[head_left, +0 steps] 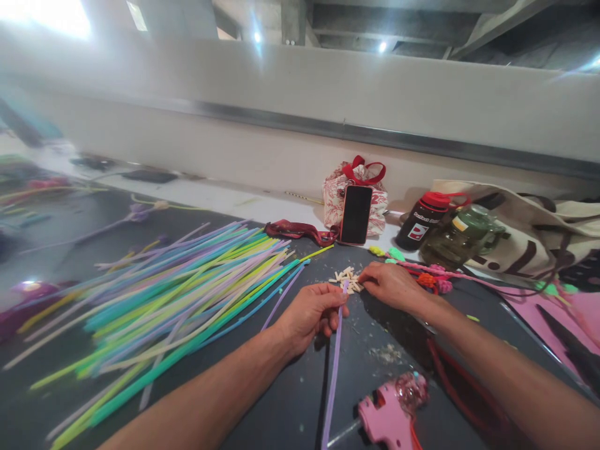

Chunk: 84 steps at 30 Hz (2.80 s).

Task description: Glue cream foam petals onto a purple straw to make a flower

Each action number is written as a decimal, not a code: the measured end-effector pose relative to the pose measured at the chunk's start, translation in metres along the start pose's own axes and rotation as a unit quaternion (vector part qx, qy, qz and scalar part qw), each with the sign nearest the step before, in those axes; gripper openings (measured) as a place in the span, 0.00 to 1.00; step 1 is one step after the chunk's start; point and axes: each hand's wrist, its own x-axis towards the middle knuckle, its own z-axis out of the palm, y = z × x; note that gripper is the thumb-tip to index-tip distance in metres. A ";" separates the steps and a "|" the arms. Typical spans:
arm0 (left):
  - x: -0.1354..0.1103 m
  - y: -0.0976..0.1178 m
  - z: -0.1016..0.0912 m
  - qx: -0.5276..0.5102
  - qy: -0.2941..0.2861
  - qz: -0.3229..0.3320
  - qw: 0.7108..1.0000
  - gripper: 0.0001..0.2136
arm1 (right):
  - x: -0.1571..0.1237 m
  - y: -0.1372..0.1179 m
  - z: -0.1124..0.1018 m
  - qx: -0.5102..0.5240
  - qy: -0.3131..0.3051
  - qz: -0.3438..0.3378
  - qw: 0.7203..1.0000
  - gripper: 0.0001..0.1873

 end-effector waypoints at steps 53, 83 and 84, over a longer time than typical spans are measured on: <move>-0.027 0.008 0.021 0.078 -0.058 -0.020 0.995 0.07 | -0.064 -0.039 -0.023 0.607 0.102 0.071 0.785 0.03; -0.024 0.002 0.021 0.146 -0.042 0.009 0.988 0.08 | -0.058 -0.044 -0.010 0.437 0.162 0.026 0.884 0.03; -0.024 0.002 0.021 0.145 -0.044 0.013 0.988 0.09 | -0.058 -0.044 -0.010 0.438 0.164 0.030 0.883 0.03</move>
